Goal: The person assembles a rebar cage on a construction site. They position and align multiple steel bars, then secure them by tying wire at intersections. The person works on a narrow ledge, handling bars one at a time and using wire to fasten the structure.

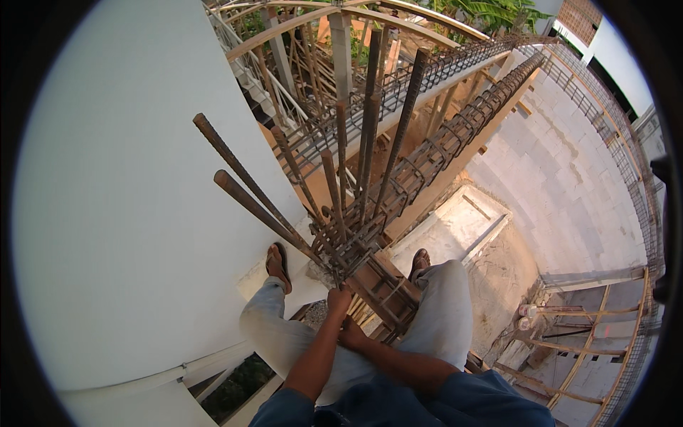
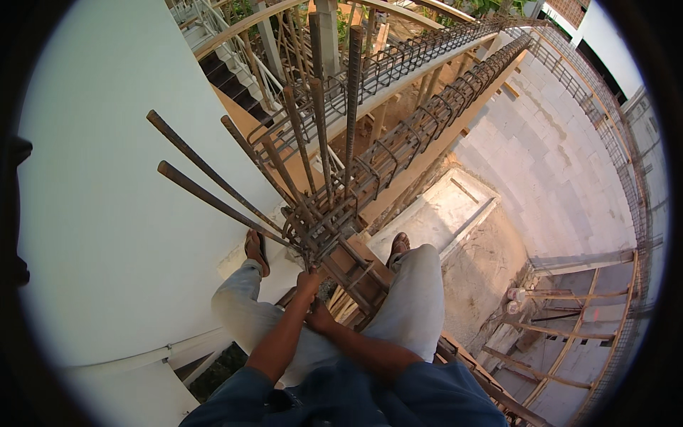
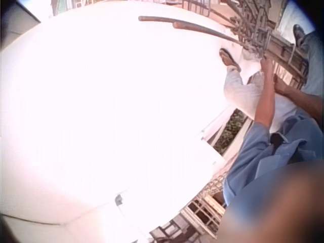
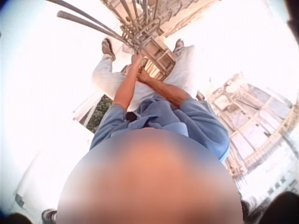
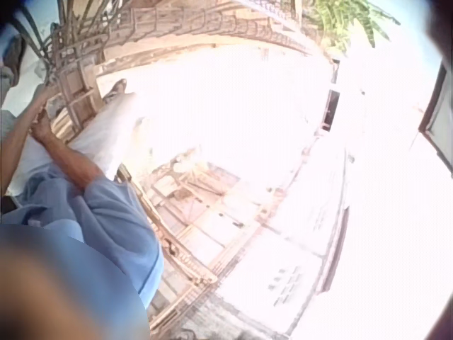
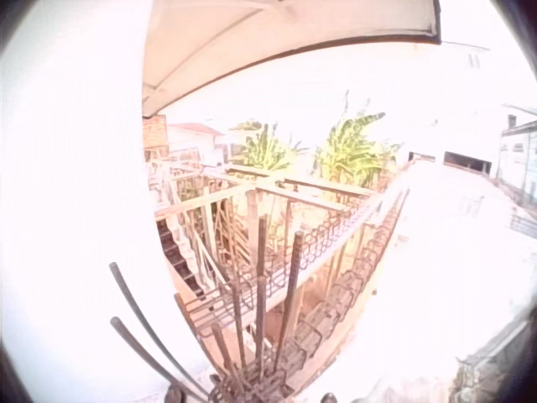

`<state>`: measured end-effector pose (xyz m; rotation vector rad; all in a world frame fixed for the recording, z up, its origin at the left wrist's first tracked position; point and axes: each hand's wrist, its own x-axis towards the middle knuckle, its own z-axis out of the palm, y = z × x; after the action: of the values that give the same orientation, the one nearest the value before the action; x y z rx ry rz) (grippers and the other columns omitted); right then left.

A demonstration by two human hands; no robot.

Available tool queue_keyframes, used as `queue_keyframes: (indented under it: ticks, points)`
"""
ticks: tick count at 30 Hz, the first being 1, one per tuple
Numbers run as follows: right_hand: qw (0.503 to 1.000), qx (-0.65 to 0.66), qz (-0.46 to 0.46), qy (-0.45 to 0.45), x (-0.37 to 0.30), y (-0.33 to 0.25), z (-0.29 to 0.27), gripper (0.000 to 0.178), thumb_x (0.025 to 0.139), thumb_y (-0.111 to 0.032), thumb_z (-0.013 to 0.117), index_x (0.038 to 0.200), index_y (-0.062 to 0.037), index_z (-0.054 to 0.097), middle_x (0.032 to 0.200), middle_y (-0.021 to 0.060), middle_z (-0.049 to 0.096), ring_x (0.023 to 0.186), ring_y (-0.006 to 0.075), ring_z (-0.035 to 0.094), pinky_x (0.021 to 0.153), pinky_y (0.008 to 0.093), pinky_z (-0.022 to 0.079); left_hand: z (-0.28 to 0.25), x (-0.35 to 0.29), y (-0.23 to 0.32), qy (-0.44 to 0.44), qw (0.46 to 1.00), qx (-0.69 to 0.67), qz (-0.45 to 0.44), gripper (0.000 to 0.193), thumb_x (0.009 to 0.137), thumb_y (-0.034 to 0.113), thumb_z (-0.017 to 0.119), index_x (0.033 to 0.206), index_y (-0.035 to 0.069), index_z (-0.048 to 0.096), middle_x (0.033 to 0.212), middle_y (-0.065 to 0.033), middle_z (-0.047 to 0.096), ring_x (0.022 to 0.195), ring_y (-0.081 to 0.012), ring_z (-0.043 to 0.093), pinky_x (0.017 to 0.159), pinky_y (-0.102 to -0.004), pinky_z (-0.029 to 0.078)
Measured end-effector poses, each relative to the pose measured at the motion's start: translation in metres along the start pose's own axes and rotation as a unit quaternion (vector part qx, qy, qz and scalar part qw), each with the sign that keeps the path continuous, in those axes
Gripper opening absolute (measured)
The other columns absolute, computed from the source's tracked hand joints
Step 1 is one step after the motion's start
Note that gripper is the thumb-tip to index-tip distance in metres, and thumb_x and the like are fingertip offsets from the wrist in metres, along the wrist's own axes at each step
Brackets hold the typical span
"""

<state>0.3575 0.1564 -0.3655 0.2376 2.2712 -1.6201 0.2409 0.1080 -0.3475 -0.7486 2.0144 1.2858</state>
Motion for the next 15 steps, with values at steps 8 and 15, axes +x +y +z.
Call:
queue_keyframes:
  ticks: [8, 15]
  points:
    - [0.960, 0.107, 0.258, 0.027, 0.004, -0.035, -0.003, 0.042, 0.086, -0.037, 0.063, 0.092, 0.0045, 0.061, 0.078, 0.0191, 0.065, 0.073, 0.0294, 0.067, 0.064, 0.0404, 0.050, -0.036, -0.005, -0.003, -0.135, 0.978, -0.151, -0.053, 0.055, 0.090, 0.058, 0.057, 0.088, 0.003, 0.057, 0.074, -0.0058, 0.055, 0.063, -0.0199, 0.054, 0.058, -0.0426, 0.045]
    - [0.752, 0.572, 0.292, -0.146, 0.002, -0.058, -0.024, 0.017, 0.088, -0.021, 0.069, 0.092, -0.0094, 0.058, 0.075, -0.0010, 0.055, 0.064, 0.0135, 0.053, 0.057, 0.0267, 0.043, -0.062, -0.016, 0.002, -0.246, 0.941, -0.233, -0.010, 0.054, 0.089, 0.054, 0.061, 0.109, 0.004, 0.055, 0.090, -0.0084, 0.063, 0.078, -0.0227, 0.065, 0.070, -0.0399, 0.057]
